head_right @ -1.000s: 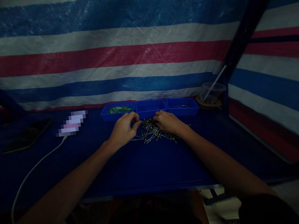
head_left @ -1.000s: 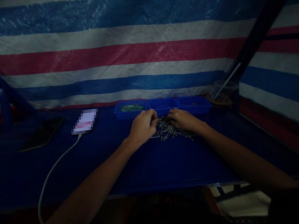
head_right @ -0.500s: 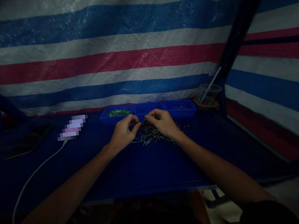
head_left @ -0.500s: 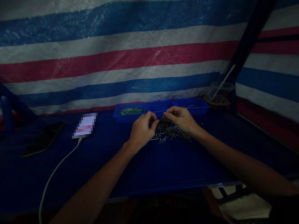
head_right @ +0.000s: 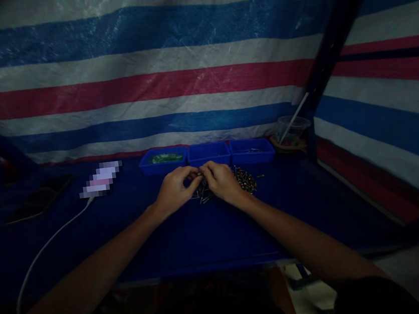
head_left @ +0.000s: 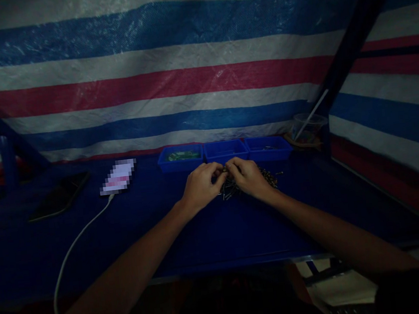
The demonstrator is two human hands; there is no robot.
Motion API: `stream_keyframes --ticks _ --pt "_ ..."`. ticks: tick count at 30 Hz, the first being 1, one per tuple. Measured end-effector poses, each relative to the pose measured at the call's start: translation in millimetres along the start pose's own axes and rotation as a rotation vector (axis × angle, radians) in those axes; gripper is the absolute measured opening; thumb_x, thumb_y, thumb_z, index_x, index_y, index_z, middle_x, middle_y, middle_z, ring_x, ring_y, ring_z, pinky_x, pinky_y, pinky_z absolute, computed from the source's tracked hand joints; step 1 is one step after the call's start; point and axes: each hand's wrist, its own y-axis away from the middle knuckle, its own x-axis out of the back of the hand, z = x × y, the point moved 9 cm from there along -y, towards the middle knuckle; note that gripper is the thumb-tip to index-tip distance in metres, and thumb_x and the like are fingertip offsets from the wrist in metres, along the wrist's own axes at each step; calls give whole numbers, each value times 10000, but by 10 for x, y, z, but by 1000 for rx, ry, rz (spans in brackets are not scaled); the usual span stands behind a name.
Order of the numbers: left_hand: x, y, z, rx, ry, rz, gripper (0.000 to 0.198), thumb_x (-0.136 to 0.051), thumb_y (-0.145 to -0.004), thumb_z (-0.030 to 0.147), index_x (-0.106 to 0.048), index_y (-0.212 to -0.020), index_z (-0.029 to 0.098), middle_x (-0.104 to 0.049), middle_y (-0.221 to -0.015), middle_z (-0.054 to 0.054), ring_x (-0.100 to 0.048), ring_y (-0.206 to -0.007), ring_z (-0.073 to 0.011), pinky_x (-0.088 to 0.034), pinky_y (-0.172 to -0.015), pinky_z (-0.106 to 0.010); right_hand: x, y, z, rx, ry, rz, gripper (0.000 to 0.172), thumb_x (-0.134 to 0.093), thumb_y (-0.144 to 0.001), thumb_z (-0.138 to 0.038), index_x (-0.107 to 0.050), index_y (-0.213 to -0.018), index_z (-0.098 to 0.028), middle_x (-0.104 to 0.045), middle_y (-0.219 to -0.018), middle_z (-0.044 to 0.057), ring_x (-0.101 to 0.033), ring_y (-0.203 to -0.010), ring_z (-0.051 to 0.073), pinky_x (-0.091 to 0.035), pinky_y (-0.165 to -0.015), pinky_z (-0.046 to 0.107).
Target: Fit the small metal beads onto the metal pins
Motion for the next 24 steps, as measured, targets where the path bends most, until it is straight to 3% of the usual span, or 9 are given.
stream_keyframes --ticks 4,9,14,18,24 --pt "1 -15 -22 25 -39 -31 167 -500 -883 287 -643 -904 205 -677 -754 -14 -599 -719 -171 -451 -685 -296 -7 -14 -35 60 98 -62 285 -372 -921 -266 -526 -694 -191 -583 -637 9 -543 -598 126 -385 -602 255" --pt "37 -45 -60 63 -4 -49 246 -453 -902 296 -639 -782 191 -662 -708 -9 -599 -692 -161 -425 -649 -272 -11 58 -289 324 373 -157 208 -420 -912 -232 -605 -974 -159 -637 -897 93 -567 -861 197 -430 -796 332" --pt "15 -56 -51 81 105 -86 385 -365 -938 330 -597 -669 181 -642 -653 -7 -590 -653 -148 -420 -630 -258 57 55 -376 391 552 -125 241 -432 -918 -281 -650 -931 -180 -626 -817 72 -549 -780 188 -420 -739 327" --pt "-20 -53 -126 132 168 -103 427 -320 -954 356 -612 -697 181 -641 -639 -7 -584 -599 -140 -410 -592 -255 345 6 -456 381 449 77 286 -398 -928 -276 -623 -782 -176 -597 -706 53 -536 -681 168 -409 -659 317" --pt "-148 -26 -313 110 -76 -188 202 -465 -873 262 -662 -869 213 -673 -782 -33 -597 -705 -177 -421 -623 -278 1105 52 -626 375 324 609 265 -368 -936 -322 -574 -807 -216 -565 -698 26 -524 -632 161 -417 -623 333"
